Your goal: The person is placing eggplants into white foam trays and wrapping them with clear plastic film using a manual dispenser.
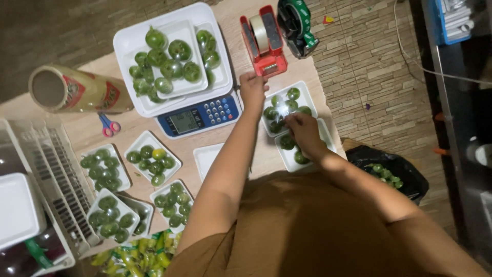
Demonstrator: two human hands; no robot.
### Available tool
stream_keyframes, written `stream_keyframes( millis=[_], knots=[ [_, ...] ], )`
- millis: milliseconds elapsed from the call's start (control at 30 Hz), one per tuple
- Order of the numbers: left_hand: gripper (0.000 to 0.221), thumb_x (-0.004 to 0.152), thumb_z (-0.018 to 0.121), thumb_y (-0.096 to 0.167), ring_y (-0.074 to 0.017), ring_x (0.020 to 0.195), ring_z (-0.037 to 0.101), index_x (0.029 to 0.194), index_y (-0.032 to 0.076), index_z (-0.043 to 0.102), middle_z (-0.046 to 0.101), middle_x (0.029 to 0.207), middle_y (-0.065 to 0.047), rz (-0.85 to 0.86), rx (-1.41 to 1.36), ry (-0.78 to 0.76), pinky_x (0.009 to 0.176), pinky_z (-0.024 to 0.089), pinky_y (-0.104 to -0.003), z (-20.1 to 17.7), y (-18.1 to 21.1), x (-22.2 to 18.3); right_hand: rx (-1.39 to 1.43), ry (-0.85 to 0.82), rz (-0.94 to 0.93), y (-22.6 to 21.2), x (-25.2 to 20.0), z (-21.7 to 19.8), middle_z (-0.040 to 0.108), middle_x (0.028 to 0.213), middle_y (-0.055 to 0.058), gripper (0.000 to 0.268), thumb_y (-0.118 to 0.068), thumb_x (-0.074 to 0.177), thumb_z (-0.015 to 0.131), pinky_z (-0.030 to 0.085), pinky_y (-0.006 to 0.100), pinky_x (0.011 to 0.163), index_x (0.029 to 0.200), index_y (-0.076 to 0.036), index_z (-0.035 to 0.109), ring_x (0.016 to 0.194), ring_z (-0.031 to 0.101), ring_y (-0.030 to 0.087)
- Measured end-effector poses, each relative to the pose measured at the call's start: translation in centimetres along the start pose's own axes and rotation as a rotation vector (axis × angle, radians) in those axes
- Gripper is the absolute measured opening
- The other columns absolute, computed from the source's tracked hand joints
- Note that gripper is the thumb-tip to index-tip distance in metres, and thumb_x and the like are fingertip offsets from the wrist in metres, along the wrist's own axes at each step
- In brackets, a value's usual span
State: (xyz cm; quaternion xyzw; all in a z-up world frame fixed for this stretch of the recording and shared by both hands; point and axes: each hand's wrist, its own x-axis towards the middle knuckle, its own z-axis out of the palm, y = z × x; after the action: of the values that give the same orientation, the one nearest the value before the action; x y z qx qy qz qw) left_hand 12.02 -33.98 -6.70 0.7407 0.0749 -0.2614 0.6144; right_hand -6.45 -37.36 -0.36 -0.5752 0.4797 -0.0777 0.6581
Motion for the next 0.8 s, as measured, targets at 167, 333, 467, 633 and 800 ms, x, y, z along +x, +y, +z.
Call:
stream_keyframes(
  millis=[167, 333, 467, 633, 800],
  knots=[
    [0.025, 0.081, 0.074, 0.035, -0.0135, 0.057, 0.069, 0.089, 0.012, 0.077, 0.075, 0.073, -0.005, -0.056, -0.040, 0.003, 0.051, 0.053, -0.022, 1.1, 1.3, -1.1, -0.111, 0.017, -0.059, 2.8, 2.4, -0.3, 0.068, 0.068, 0.008, 0.015, -0.017, 0.097, 0.068, 0.047, 0.027, 0.035, 0.091, -0.006, 0.076, 0.045, 0.060, 0.013],
    [0.029, 0.081, 0.068, 0.038, -0.0140, 0.053, 0.065, 0.086, 0.010, 0.074, 0.069, 0.068, -0.004, -0.170, -0.195, 0.032, 0.043, 0.046, -0.023, 2.0, 0.4, 0.1, -0.070, 0.027, -0.019, 1.3, 1.9, -0.3, 0.066, 0.065, 0.009, 0.012, -0.014, 0.096, 0.069, 0.044, 0.027, 0.029, 0.089, -0.006, 0.076, 0.040, 0.056, 0.013],
    [0.026, 0.078, 0.079, 0.028, -0.0143, 0.055, 0.059, 0.090, 0.005, 0.079, 0.064, 0.062, -0.009, -0.066, -0.122, 0.042, 0.049, 0.042, -0.023, 2.6, 1.2, -1.1, -0.073, -0.013, -0.023, -0.4, 0.8, -0.5, 0.063, 0.064, 0.009, 0.014, -0.011, 0.098, 0.064, 0.045, 0.029, 0.036, 0.095, -0.002, 0.075, 0.044, 0.056, 0.014],
    [0.022, 0.081, 0.082, 0.025, -0.0134, 0.067, 0.065, 0.095, 0.007, 0.080, 0.073, 0.069, -0.008, -0.030, -0.039, 0.054, 0.062, 0.051, -0.023, 3.0, -1.3, 1.0, -0.201, -0.012, -0.114, -0.5, 1.6, -1.0, 0.065, 0.061, 0.009, 0.012, -0.012, 0.095, 0.068, 0.048, 0.032, 0.039, 0.093, -0.005, 0.077, 0.044, 0.060, 0.016],
    [0.023, 0.078, 0.079, 0.042, -0.0206, 0.093, 0.077, 0.096, 0.028, 0.082, 0.078, 0.083, 0.006, -0.039, 0.494, 0.089, 0.084, 0.059, -0.034, 1.2, -4.7, 2.5, -0.213, -0.011, -0.188, 1.2, 2.8, -1.7, 0.063, 0.058, 0.004, 0.012, -0.020, 0.094, 0.072, 0.047, 0.029, 0.041, 0.091, -0.010, 0.078, 0.044, 0.059, 0.013]
  ],
)
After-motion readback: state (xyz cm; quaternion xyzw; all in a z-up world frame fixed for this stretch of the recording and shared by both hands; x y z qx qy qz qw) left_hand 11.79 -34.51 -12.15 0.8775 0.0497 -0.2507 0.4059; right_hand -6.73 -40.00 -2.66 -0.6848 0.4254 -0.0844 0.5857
